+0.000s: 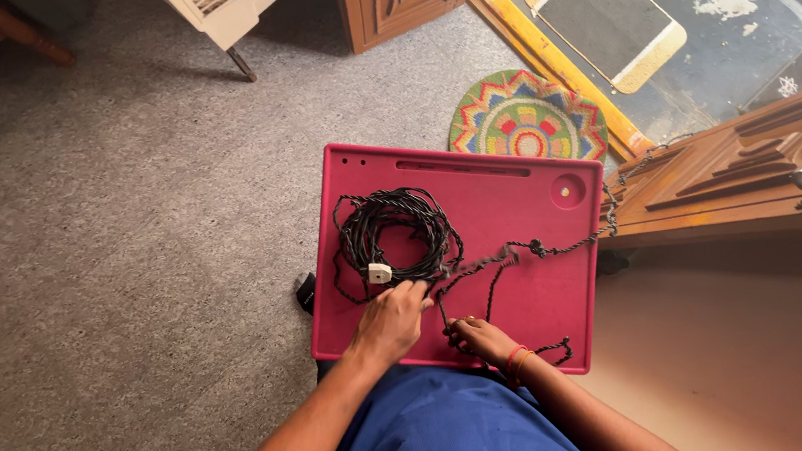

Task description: The person untangles a decorative string of lights by hand over a pink tray, separating the coiled section from the loose knots and laying the straightened wire across the tray surface.

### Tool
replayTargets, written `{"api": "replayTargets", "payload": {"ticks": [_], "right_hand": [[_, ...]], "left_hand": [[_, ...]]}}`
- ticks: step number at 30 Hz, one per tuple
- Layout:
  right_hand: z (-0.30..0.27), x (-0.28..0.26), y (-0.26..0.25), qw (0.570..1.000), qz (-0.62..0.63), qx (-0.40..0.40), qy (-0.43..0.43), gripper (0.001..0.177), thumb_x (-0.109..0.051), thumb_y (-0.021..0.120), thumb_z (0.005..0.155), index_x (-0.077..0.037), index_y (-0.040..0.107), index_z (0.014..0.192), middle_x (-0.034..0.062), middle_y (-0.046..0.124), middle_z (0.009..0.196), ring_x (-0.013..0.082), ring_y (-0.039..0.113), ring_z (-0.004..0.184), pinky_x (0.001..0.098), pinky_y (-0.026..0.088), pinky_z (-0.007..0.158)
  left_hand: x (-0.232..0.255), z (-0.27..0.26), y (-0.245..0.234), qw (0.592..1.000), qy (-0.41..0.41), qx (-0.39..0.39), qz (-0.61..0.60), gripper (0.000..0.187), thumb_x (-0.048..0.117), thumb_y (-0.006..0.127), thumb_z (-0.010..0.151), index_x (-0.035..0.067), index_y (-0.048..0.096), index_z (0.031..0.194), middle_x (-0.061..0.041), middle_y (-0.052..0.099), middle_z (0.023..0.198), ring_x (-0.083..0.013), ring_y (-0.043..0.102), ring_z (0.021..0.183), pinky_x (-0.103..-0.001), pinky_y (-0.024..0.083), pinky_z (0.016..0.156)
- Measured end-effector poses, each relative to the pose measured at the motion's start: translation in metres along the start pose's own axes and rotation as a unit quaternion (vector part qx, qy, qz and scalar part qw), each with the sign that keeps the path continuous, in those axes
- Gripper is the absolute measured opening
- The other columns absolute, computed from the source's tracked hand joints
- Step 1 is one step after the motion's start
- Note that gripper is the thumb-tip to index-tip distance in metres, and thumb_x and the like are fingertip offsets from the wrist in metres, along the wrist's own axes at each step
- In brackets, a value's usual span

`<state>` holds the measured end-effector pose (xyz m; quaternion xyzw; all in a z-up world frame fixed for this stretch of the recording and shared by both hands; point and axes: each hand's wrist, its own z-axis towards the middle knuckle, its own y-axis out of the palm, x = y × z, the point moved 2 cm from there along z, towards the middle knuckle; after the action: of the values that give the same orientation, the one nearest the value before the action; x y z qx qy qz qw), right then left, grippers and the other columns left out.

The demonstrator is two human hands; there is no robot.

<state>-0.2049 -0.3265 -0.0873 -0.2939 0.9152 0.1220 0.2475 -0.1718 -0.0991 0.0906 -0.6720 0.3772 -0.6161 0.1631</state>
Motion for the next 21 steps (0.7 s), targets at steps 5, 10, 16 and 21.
{"api": "replayTargets", "payload": {"ticks": [5, 10, 16, 21], "right_hand": [[0.003, 0.002, 0.002, 0.991, -0.102, 0.011, -0.081, 0.048, -0.043, 0.045, 0.099, -0.006, 0.07, 0.115, 0.0021, 0.071, 0.101, 0.0121, 0.065, 0.09, 0.0274, 0.053, 0.085], [-0.01, -0.012, 0.01, 0.992, -0.119, 0.035, -0.015, 0.048, -0.044, 0.053, 0.099, -0.003, 0.069, 0.118, 0.0079, 0.073, 0.105, 0.0191, 0.067, 0.096, 0.033, 0.054, 0.09], [-0.015, -0.022, 0.018, 0.972, -0.224, 0.062, -0.045, 0.049, -0.042, 0.055, 0.097, -0.004, 0.066, 0.126, 0.0152, 0.073, 0.12, 0.0281, 0.069, 0.113, 0.0371, 0.051, 0.1], [-0.014, -0.024, 0.019, 0.967, -0.239, 0.062, -0.065, 0.046, -0.038, 0.055, 0.097, -0.002, 0.067, 0.123, 0.0183, 0.075, 0.115, 0.0312, 0.071, 0.109, 0.0386, 0.054, 0.097]], "left_hand": [[0.0, 0.04, 0.01, 0.998, 0.031, -0.057, 0.001, 0.015, 0.016, 0.062, 0.101, 0.003, 0.056, 0.106, -0.019, 0.067, 0.098, -0.0438, 0.07, 0.088, -0.054, 0.054, 0.07], [-0.005, 0.083, 0.026, 0.998, 0.023, -0.05, 0.009, 0.024, 0.018, 0.068, 0.093, 0.004, 0.055, 0.108, -0.02, 0.068, 0.099, -0.045, 0.069, 0.087, -0.056, 0.054, 0.069], [-0.02, 0.109, 0.055, 0.998, -0.046, -0.032, -0.019, 0.026, 0.008, 0.059, 0.096, -0.001, 0.051, 0.118, -0.02, 0.073, 0.097, -0.0402, 0.072, 0.092, -0.051, 0.058, 0.073], [-0.021, 0.112, 0.059, 0.998, -0.05, 0.012, 0.026, 0.05, 0.005, 0.056, 0.096, -0.006, 0.041, 0.143, -0.025, 0.07, 0.099, -0.0393, 0.074, 0.086, -0.047, 0.061, 0.072]]}}
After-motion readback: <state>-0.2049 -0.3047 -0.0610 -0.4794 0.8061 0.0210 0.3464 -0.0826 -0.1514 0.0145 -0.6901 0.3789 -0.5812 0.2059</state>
